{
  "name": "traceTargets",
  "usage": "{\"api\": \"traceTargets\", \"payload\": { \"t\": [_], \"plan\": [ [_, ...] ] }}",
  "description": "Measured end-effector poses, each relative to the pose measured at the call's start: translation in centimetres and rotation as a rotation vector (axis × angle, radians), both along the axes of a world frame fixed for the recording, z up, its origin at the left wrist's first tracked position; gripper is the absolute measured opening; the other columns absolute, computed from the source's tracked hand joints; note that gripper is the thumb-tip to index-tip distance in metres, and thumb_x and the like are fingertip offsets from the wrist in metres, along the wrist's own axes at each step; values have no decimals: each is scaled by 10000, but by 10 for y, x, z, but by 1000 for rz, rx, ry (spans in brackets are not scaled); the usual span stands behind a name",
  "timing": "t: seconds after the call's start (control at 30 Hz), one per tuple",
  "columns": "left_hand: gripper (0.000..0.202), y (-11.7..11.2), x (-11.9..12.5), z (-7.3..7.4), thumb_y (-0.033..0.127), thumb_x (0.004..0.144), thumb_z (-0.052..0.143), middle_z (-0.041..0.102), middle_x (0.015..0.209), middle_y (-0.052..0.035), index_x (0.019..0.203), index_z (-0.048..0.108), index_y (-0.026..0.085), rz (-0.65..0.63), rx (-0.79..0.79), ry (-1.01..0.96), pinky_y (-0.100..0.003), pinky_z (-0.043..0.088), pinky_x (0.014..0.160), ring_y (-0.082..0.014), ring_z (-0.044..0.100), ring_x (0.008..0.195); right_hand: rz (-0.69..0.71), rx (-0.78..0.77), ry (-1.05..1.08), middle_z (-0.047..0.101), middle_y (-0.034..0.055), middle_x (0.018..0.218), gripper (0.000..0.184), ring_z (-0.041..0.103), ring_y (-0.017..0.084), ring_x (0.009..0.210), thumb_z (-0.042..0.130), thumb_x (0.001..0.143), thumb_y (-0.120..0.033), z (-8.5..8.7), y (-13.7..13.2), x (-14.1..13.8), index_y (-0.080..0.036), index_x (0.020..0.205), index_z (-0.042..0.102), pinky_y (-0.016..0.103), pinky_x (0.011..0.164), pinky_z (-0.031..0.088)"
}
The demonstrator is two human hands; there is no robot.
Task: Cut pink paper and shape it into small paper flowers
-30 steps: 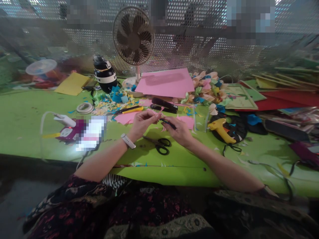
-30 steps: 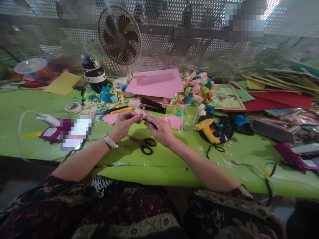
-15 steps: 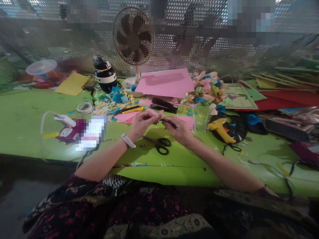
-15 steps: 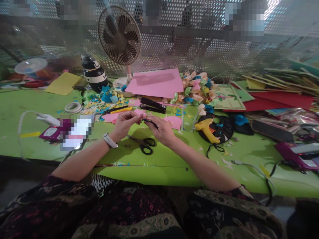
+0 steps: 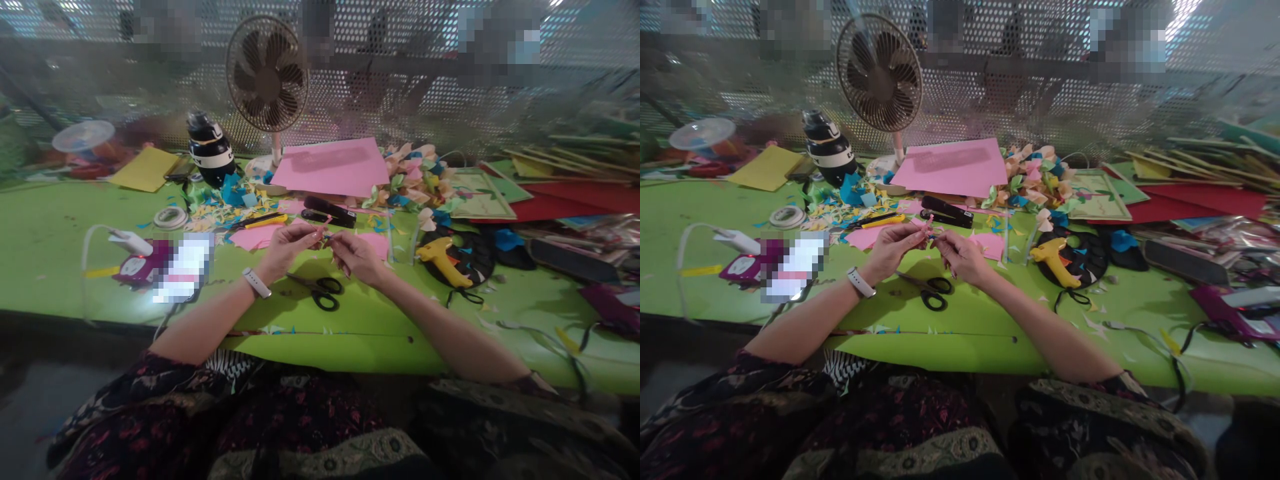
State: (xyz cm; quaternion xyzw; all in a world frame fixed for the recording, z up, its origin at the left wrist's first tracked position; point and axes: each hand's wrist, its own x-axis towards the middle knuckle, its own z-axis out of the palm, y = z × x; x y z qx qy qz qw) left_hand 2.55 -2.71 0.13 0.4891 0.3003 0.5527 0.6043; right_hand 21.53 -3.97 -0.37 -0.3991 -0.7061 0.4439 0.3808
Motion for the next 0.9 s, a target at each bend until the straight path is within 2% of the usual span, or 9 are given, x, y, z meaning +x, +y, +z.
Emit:
{"api": "traceTargets", "payload": {
  "t": [0.17, 0.27, 0.4, 0.53, 0.67, 0.73, 0.9],
  "plan": [
    [356, -1, 0, 3, 473, 567, 944, 768, 772, -30, 777, 817, 215, 24, -16, 27, -277, 551, 663, -107, 646, 630, 83, -63, -11, 477, -104, 506, 479, 423, 60, 331, 555, 913, -682, 6, 1, 3, -203, 912, 558, 172, 324, 344],
    [344, -3, 0, 5, 484, 579, 937, 741, 721, -19, 725, 798, 205, 25, 19, 32, -274, 535, 650, -103, 622, 617, 106, -59, -19, 517, -81, 533, 475, 482, 77, 375, 556, 921, -664, 5, 1, 5, -190, 943, 588, 192, 364, 419],
    [347, -3, 1, 6, 471, 626, 919, 671, 639, -3, 611, 729, 181, 71, 105, 39, -263, 501, 646, -91, 579, 605, 8, 87, -28, 636, -14, 707, 465, 604, 106, 495, 646, 891, -600, 0, -2, 0, -170, 1066, 643, 251, 485, 545],
    [339, -2, 0, 4, 471, 648, 907, 673, 659, -11, 641, 739, 176, 95, 135, 69, -264, 490, 642, -97, 583, 619, -90, 247, -62, 687, 19, 826, 410, 576, 92, 495, 578, 955, -541, -1, -6, -4, -213, 1184, 668, 248, 474, 529],
    [337, -2, 0, 3, 481, 640, 908, 706, 696, -20, 747, 786, 186, 67, 112, 84, -265, 497, 633, -100, 595, 613, -52, 277, -104, 712, 50, 919, 404, 573, 89, 502, 503, 1000, -499, -1, -5, -3, -201, 1207, 680, 253, 479, 523],
    [326, -2, 0, 2, 476, 636, 911, 700, 679, -15, 703, 774, 187, 72, 119, 82, -259, 491, 625, -96, 585, 606, -40, 303, -139, 719, 71, 955, 389, 600, 107, 541, 507, 1004, -473, -2, -5, -2, -187, 1201, 682, 273, 510, 536],
    [357, -2, 0, 2, 469, 648, 907, 656, 611, -6, 598, 709, 177, 100, 139, 83, -260, 476, 618, -94, 561, 588, -145, 466, -236, 729, 100, 980, 300, 684, 214, 798, 595, 975, -436, -5, -7, -4, -196, 1111, 714, 360, 694, 572]
  ]
}}
